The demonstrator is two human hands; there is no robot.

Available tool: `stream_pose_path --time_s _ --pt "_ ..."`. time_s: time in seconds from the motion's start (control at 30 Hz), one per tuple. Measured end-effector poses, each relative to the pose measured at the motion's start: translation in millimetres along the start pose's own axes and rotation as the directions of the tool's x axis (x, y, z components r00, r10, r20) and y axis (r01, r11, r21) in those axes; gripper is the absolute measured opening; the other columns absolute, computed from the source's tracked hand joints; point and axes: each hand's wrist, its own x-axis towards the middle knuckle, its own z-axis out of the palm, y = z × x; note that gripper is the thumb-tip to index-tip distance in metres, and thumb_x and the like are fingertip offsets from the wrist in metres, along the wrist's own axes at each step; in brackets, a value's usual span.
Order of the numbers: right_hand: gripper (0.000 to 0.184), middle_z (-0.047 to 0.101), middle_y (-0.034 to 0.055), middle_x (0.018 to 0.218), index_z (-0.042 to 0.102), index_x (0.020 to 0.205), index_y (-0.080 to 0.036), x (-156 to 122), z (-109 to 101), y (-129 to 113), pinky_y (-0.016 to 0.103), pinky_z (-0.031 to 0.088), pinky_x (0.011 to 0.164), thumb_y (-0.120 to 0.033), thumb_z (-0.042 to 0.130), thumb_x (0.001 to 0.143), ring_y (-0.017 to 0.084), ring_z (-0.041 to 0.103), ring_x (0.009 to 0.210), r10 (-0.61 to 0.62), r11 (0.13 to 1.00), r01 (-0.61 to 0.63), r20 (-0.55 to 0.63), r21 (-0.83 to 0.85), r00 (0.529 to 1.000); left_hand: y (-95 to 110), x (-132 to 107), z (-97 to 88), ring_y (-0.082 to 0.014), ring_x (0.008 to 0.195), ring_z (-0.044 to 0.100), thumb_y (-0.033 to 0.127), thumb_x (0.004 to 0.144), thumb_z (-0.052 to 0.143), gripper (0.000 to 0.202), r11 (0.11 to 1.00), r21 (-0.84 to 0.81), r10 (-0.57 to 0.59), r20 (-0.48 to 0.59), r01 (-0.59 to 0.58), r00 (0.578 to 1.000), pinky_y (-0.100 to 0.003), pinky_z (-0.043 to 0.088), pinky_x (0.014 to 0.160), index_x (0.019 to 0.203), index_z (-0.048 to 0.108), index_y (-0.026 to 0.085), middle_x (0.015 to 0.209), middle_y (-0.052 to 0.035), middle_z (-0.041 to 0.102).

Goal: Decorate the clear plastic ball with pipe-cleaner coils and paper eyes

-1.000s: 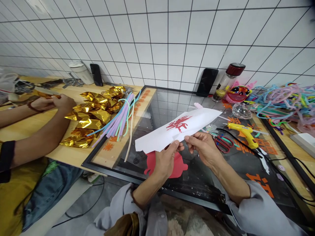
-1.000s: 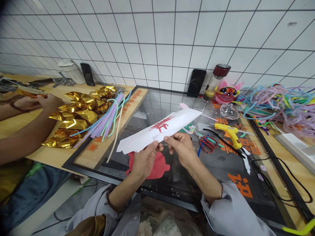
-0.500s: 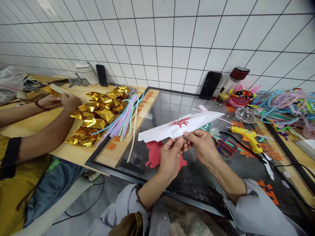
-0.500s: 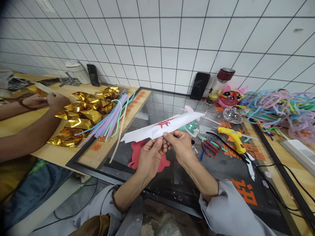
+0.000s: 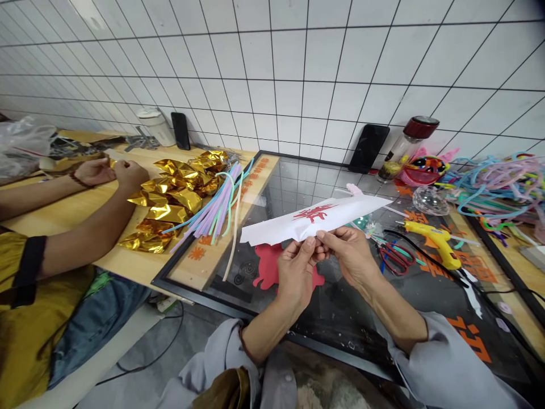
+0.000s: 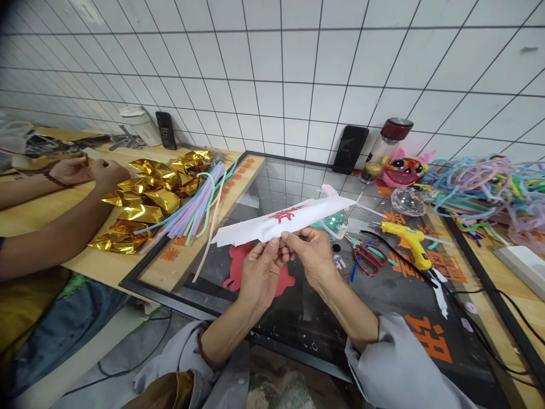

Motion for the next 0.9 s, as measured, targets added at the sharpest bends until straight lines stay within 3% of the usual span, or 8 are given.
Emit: stream_pose_path --time_s 0.4,0.5,0.57,0.6,0.67,0.77,0.83,0.9 --pt "0.033 0.061 0.0005 0.05 0.066 0.056 -0.014 1.3 -3.2 2.3 0.02 0.04 0.044 -0.042 0.083 0.053 0.008 0.051 0.045 -0.013 0.999 0.016 0.074 -0.037 0.997 2.4 -0.4 1.8 -0.0083 0.057 0.059 0.027 0.063 0.081 0.025 1.0 -0.002 0.01 -0.024 -0.01 1.0 -0.023 0.049 0.058 0.074 0.067 0.01 0.063 -0.0009 0.065" --pt "0.031 0.064 0.0005 0.059 0.07 0.07 -0.016 -5.5 -11.5 6.7 0.022 0.042 0.048 -0.046 0.075 0.065 0.009 0.052 0.05 -0.091 0.984 0.109 0.126 -0.141 0.988 5.7 1.3 -1.1 -0.0086 0.057 0.06 0.025 0.059 0.083 0.026 1.0 0.005 0.006 -0.058 -0.006 0.998 -0.022 0.049 0.058 0.073 0.066 0.01 0.064 -0.0016 0.067" --pt "0.029 0.064 0.0009 0.066 0.072 0.083 -0.017 -17.0 -24.7 7.5 0.025 0.044 0.052 -0.045 0.066 0.076 0.011 0.053 0.055 -0.197 0.911 0.237 0.15 -0.339 0.969 8.6 3.1 -4.0 -0.0091 0.058 0.062 0.023 0.058 0.083 0.026 1.0 0.014 0.001 -0.126 0.0 0.992 -0.021 0.05 0.057 0.073 0.065 0.011 0.065 -0.0019 0.068" --pt "0.026 0.065 0.002 0.07 0.071 0.085 -0.018 -24.1 -33.9 7.0 0.026 0.045 0.057 -0.042 0.061 0.082 0.013 0.055 0.061 -0.265 0.819 0.316 0.173 -0.479 0.949 10.0 4.2 -5.4 -0.0092 0.059 0.063 0.023 0.059 0.082 0.026 1.0 0.024 0.002 -0.152 0.001 0.988 -0.021 0.051 0.058 0.073 0.065 0.011 0.066 -0.0019 0.068" --pt "0.025 0.067 0.0048 0.079 0.07 0.084 -0.019 -37.6 -56.8 4.8 0.028 0.046 0.067 -0.035 0.052 0.089 0.016 0.06 0.073 -0.391 0.531 0.409 0.214 -0.742 0.895 12.2 6.2 -8.1 -0.0097 0.06 0.065 0.023 0.061 0.081 0.025 0.999 0.035 0.012 -0.18 -0.006 0.984 -0.021 0.052 0.059 0.075 0.065 0.011 0.067 -0.0019 0.069" --pt "0.028 0.067 0.0113 0.085 0.068 0.089 -0.014 -45.4 -95.5 1.8 0.034 0.046 0.075 -0.028 0.043 0.092 0.022 0.061 0.08 -0.553 0.066 0.254 0.176 -0.965 0.814 13.8 7.5 -10.0 -0.0113 0.064 0.067 0.023 0.062 0.081 0.024 0.999 0.034 0.013 -0.186 -0.007 0.982 -0.022 0.054 0.062 0.076 0.065 0.011 0.069 -0.0023 0.07" --pt "0.028 0.067 0.0161 0.092 0.066 0.097 -0.011 -39.9 -117.1 2.2 0.036 0.045 0.074 -0.022 0.041 0.092 0.026 0.061 0.083 -0.47 -0.186 0.063 0.145 -0.981 0.871 13.6 7.2 -9.9 -0.0123 0.065 0.068 0.023 0.062 0.08 0.024 0.999 0.035 0.013 -0.188 -0.007 0.982 -0.023 0.054 0.063 0.077 0.066 0.012 0.069 -0.0026 0.07" --pt "0.028 0.066 0.018 0.094 0.064 0.105 -0.007 -29.6 -131.4 5.0 0.036 0.044 0.072 -0.016 0.042 0.089 0.027 0.061 0.084 -0.343 -0.336 -0.018 0.105 -0.942 0.934 12.6 6.4 -9.4 -0.0128 0.066 0.068 0.024 0.062 0.08 0.025 0.999 0.039 0.024 -0.186 -0.018 0.982 -0.024 0.055 0.065 0.078 0.066 0.012 0.07 -0.0026 0.071"
